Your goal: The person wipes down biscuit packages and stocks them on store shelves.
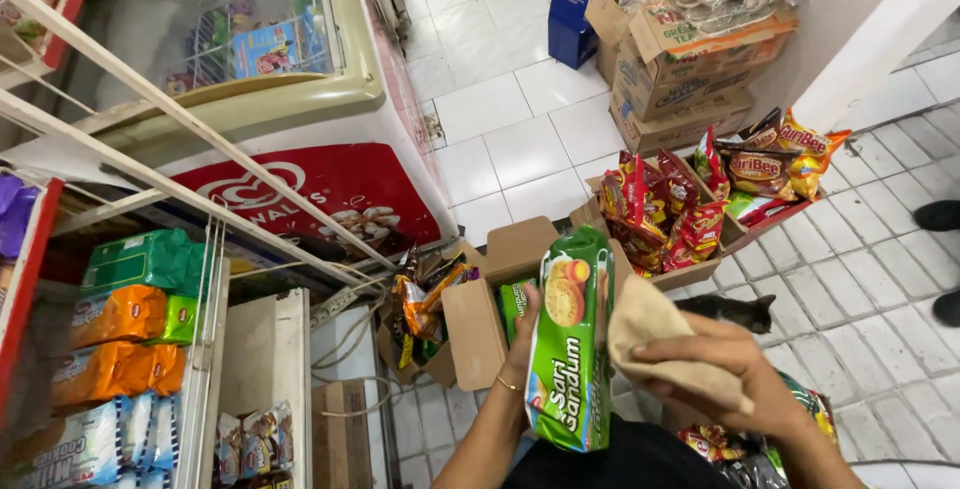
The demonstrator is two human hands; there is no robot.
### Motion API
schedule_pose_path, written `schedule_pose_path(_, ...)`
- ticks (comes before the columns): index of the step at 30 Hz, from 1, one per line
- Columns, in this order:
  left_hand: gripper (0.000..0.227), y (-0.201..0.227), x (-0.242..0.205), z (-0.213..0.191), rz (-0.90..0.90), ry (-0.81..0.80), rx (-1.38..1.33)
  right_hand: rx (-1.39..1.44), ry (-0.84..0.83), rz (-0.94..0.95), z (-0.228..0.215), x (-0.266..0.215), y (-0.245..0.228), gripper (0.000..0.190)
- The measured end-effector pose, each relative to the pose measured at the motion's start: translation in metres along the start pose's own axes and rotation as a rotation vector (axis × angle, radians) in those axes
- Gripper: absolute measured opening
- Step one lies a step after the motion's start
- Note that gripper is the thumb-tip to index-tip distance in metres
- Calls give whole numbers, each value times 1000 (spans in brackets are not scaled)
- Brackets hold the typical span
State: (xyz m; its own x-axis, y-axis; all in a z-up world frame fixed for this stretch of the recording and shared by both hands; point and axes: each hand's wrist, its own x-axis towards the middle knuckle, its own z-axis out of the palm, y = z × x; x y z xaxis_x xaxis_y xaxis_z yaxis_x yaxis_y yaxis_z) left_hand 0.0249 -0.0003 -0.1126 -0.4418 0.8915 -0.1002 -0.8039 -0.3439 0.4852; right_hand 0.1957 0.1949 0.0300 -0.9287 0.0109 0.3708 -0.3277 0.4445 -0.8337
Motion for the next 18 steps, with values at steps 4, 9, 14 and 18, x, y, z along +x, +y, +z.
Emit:
schedule_pose_path(4, 95, 1, -2, 15, -81, -156, 45, 80, 63, 6, -15, 4, -15, 34)
schedule_pose_path(9, 92, -13, 6, 8, -242, 41, -5, -69, -483, -32, 6, 29, -50, 41)
schedule_pose_path(14, 85, -28, 14, -15, -316, 118, -66, -433, -832, 187, 26, 53, -91, 44)
schedule_pose_path(18, 78, -16, 2, 15, -278, 43, -86, -472, -676, 108, 26, 44, -75, 35)
